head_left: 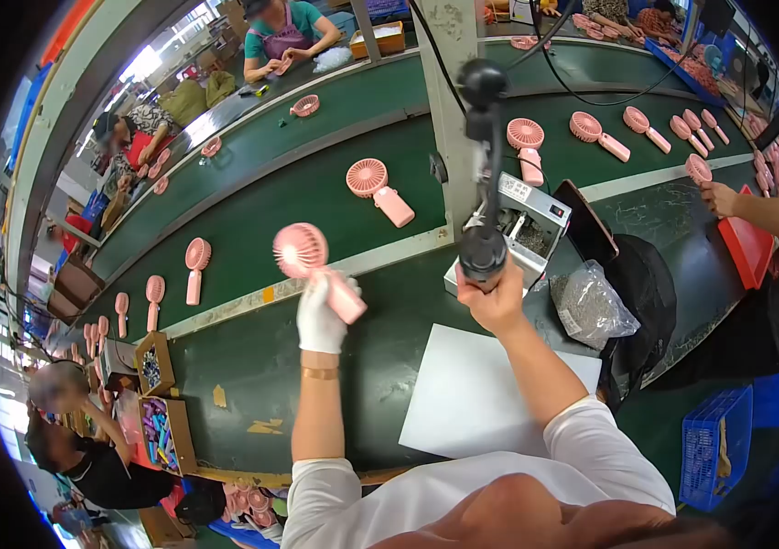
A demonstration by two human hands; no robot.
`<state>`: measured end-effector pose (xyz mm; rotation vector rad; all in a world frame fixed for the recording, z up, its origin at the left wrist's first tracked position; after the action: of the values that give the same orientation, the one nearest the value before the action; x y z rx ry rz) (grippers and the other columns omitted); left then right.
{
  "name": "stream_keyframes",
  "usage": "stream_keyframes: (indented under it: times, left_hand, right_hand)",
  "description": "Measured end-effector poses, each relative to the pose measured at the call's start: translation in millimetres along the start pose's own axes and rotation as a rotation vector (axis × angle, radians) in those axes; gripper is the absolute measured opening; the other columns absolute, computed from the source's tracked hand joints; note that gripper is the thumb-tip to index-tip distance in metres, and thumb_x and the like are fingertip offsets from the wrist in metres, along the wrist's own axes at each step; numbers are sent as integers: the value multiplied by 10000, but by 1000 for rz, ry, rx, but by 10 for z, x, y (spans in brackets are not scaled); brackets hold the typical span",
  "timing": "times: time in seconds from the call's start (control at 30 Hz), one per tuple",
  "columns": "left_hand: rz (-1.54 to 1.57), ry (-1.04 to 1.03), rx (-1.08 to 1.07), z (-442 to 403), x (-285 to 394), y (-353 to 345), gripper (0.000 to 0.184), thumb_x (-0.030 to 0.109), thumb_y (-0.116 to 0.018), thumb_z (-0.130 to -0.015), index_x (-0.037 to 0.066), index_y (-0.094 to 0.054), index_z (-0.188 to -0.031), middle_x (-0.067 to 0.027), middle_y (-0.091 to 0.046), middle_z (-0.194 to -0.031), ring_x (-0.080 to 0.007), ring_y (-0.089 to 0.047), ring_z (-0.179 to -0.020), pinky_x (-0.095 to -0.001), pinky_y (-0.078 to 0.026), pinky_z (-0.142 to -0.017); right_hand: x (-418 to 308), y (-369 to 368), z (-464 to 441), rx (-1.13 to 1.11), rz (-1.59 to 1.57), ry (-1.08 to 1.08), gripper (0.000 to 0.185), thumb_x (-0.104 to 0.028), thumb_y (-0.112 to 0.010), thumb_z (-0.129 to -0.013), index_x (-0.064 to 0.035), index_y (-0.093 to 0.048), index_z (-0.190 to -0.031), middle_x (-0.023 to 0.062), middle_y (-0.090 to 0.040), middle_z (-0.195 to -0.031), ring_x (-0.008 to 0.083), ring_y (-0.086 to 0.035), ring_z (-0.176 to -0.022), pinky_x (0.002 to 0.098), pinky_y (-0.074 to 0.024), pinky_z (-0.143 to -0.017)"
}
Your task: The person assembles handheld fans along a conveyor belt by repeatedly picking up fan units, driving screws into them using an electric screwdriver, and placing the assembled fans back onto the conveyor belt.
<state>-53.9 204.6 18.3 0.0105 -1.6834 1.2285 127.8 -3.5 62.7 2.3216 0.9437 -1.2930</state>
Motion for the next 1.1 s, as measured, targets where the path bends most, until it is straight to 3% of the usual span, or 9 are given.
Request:
stream_keyframes:
  times: [0.1, 0.2, 0.3, 0.4, 0.6, 0.7, 1.0, 1.03, 1.1]
  left_hand:
    - [-42, 113, -33, 311, -323, -294, 260, 152, -657, -857, 13, -550, -1050, -122, -620, -988, -250, -627, -886, -388, -530, -805]
    - [-48, 275, 3, 598, -645, -551, 272, 103, -639, -856, -4, -530, -1080, -140, -618, -1000, -257, -631, -889, -383, -534, -804]
    - [-6, 355, -37, 803, -993, -617, 283, 69, -631, -852, -13, -512, -1095, -131, -611, -993, -221, -619, -862, -354, -526, -793]
    - [58, 375, 33, 873, -1270, -625, 210, 26, -612, -864, -6, -526, -1053, -104, -616, -961, -181, -607, -824, -319, -522, -762]
    - [36, 389, 49, 868, -1231, -633, 193, 18, -615, -862, -5, -534, -1036, -100, -624, -940, -182, -618, -815, -309, -529, -756]
    - [42, 390, 55, 862, -1238, -629, 195, 20, -615, -863, -6, -534, -1038, -103, -627, -941, -186, -623, -821, -315, -532, -760]
    - [88, 379, 43, 863, -1268, -538, 222, 19, -600, -873, -11, -532, -1082, -106, -629, -976, -190, -629, -864, -325, -537, -801]
    - [97, 372, 30, 860, -1294, -516, 228, 28, -592, -881, -11, -531, -1097, -105, -627, -992, -193, -630, -881, -326, -536, -816]
    - [191, 339, 119, 842, -1318, -503, 243, 51, -567, -901, -10, -524, -1133, -105, -615, -1047, -197, -623, -934, -322, -529, -849]
  right_hand:
    - [40, 18, 44, 68, 53, 3, 641, -323, -809, -714, 15, -524, -1179, 83, -659, -911, 145, -617, -786, 283, -492, -747]
    - [5, -24, -1, 80, -38, -24, 571, -335, -807, -718, 17, -556, -1092, 49, -635, -836, 117, -575, -715, 273, -483, -690]
    - [36, -142, -1, -24, -356, -91, 552, -355, -648, -863, 32, -421, -1183, 42, -525, -654, 102, -488, -561, 233, -389, -514]
    - [-55, -194, -31, -56, -475, -131, 827, -627, -627, -781, 47, -387, -1197, 59, -527, -646, 113, -508, -546, 232, -401, -498]
    - [-6, -244, -20, -78, -651, -118, 744, -549, -652, -809, 41, -414, -1194, 46, -517, -648, 100, -505, -553, 227, -399, -517]
    - [21, -254, -14, -101, -585, -138, 805, -619, -619, -796, 21, -359, -1210, 56, -505, -637, 112, -493, -533, 230, -393, -489]
    - [51, -338, 89, -149, -510, -214, 776, -594, -665, -779, 25, -400, -1166, 62, -535, -656, 105, -498, -542, 231, -395, -493]
    - [151, -296, 159, -278, -457, -298, 772, -496, -769, -712, 39, -438, -1159, 70, -587, -722, 136, -576, -627, 249, -460, -576]
    - [285, -343, 303, -326, -116, -65, 746, -370, -839, -607, 30, -509, -1143, 99, -641, -826, 192, -638, -751, 290, -496, -702]
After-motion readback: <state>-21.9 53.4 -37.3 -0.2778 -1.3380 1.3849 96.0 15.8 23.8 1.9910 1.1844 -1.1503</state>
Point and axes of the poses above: each hand's wrist, its own z-axis away from the middle knuckle, its own y-axis out of the back of the hand, x = y × z, the point moved 2 cm from there along -z, towards the middle knuckle
